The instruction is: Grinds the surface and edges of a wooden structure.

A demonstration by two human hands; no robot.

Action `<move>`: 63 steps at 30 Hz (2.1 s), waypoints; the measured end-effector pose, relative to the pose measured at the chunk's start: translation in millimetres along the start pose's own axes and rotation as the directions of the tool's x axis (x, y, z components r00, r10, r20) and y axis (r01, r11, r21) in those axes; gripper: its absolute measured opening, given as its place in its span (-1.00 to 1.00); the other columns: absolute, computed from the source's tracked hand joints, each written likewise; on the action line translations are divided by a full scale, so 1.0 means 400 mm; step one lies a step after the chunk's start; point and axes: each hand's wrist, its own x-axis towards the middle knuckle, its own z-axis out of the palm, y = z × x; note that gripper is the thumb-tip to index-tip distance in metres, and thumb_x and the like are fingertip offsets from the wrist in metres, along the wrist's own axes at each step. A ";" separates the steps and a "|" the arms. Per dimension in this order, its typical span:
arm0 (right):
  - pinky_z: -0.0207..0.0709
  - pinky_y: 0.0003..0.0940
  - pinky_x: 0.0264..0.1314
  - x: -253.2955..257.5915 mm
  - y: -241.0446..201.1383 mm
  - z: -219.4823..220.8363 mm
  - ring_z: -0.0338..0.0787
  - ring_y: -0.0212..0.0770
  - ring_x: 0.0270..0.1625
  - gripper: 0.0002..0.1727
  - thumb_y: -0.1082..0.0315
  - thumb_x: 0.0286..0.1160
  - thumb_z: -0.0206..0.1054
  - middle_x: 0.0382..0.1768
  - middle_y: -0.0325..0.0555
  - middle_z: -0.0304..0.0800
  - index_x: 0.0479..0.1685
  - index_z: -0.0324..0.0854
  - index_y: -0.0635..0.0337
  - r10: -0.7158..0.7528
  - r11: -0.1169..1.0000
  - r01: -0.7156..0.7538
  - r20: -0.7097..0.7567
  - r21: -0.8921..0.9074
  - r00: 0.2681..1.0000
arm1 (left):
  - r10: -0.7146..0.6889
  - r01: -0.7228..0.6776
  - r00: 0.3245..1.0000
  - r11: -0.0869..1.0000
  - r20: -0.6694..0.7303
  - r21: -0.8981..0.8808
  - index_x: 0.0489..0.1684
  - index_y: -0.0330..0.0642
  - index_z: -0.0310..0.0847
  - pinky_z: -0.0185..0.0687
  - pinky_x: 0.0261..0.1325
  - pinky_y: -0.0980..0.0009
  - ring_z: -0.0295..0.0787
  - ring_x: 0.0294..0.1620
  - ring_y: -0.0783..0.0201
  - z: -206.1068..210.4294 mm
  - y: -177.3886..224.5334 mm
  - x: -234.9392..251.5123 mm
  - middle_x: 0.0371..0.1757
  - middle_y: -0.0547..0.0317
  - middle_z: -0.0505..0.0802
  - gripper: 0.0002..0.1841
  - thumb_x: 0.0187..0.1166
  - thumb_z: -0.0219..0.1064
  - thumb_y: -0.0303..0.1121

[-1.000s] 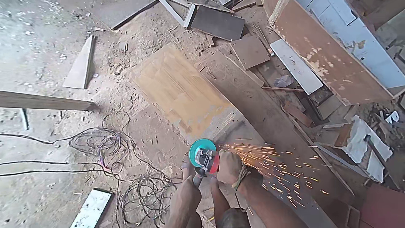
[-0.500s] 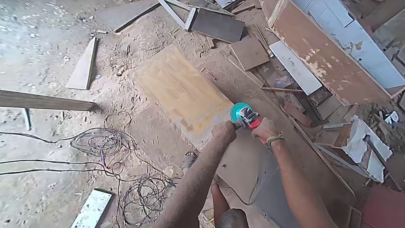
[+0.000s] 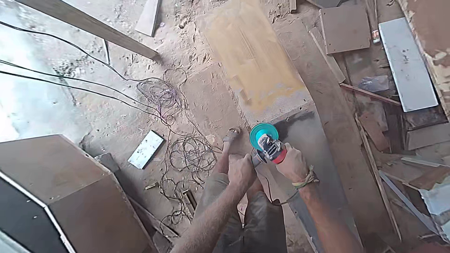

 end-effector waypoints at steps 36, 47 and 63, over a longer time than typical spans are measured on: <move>0.70 0.26 0.23 0.073 0.177 -0.216 0.86 0.18 0.24 -0.18 0.18 -0.10 0.71 0.14 0.18 0.85 0.39 0.61 0.15 0.247 0.969 -0.244 -0.051 0.045 0.968 | 0.210 -0.211 0.977 0.977 0.030 0.014 0.12 -0.03 0.65 0.77 -0.08 -0.17 0.90 0.08 -0.09 -0.120 0.290 0.042 0.02 0.00 0.90 -0.62 0.30 0.40 -0.22; 0.67 0.23 0.32 0.112 0.254 -0.285 0.82 0.17 0.30 -0.16 0.22 -0.23 0.79 0.19 0.22 0.81 0.28 0.64 0.30 0.421 0.893 -0.391 -0.111 0.222 0.900 | 0.315 -0.307 0.945 0.947 -0.084 0.095 0.05 -0.04 0.74 0.75 -0.04 -0.22 0.87 0.15 -0.09 -0.215 0.429 0.053 0.09 -0.01 0.90 -0.65 0.29 0.44 -0.22; 0.73 0.16 0.20 0.016 0.022 -0.036 0.85 0.13 0.22 -0.22 0.15 -0.02 0.64 0.14 0.16 0.82 0.37 0.58 0.22 0.006 0.981 -0.019 0.067 0.192 0.998 | 0.030 -0.011 0.986 0.993 -0.161 0.119 0.20 0.06 0.66 0.79 -0.01 -0.16 0.92 0.03 -0.10 -0.012 0.025 0.018 -0.04 0.00 0.94 -0.64 0.51 0.33 -0.07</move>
